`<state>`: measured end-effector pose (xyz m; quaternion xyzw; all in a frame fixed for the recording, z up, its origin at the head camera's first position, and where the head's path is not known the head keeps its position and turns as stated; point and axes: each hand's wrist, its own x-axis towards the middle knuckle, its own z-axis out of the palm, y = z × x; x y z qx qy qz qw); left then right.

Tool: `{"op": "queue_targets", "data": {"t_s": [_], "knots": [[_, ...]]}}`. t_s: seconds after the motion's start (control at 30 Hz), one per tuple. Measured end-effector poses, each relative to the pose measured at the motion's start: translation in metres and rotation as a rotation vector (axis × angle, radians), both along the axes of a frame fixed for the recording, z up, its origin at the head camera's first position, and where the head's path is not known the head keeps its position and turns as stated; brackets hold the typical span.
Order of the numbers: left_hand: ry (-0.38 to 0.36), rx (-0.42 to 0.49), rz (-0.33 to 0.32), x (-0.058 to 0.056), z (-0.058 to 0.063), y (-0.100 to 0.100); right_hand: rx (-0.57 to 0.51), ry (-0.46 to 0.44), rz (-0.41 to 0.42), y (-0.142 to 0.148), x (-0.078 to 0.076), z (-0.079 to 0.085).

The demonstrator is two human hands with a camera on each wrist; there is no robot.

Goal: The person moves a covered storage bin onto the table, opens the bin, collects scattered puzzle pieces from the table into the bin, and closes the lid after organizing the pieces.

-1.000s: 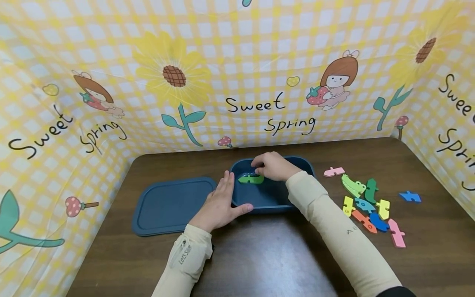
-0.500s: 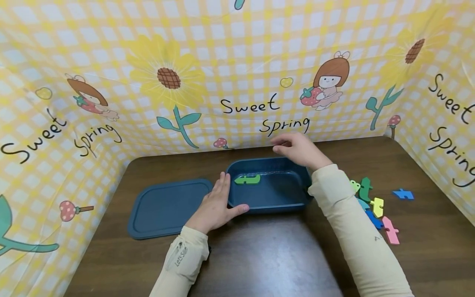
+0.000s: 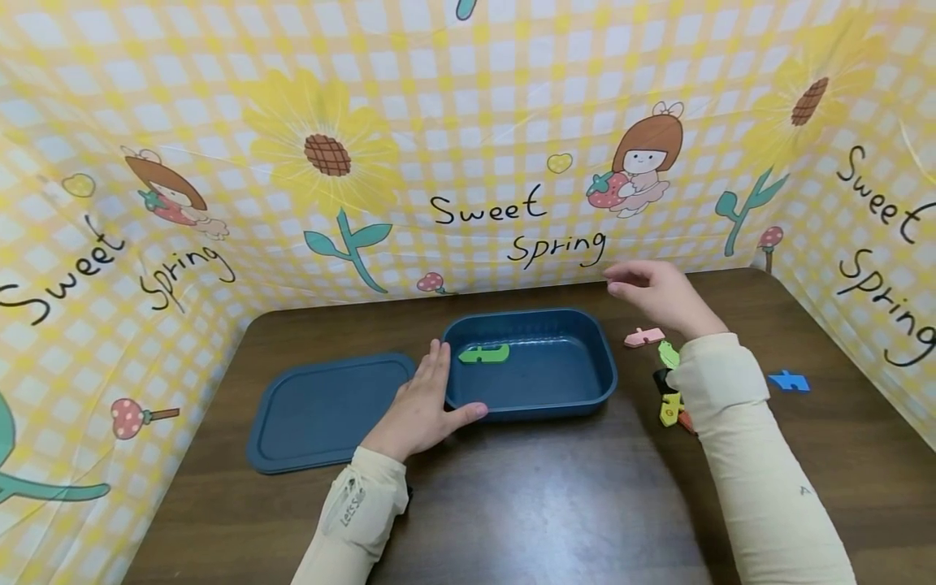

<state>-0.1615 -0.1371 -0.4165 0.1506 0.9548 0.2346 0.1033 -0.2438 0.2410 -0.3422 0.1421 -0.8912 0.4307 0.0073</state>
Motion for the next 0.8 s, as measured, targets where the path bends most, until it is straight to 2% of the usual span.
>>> {"op": "queue_targets", "data": {"t_s": [0.2, 0.43, 0.57, 0.8], "knots": [[-0.004, 0.01, 0.003, 0.001, 0.0, -0.001, 0.09, 0.034, -0.04, 0.029, 0.001, -0.015], [-0.002, 0.023, 0.004, 0.002, 0.001, -0.001, 0.174, -0.069, -0.077, 0.057, 0.001, -0.045], [0.002, 0.023, 0.005, 0.002, 0.0, -0.001, 0.245, -0.096, -0.072, 0.064, -0.002, -0.06], [0.0, 0.024, 0.008, 0.001, 0.0, 0.001, 0.328, -0.138, -0.035, 0.067, -0.011, -0.073]]}}
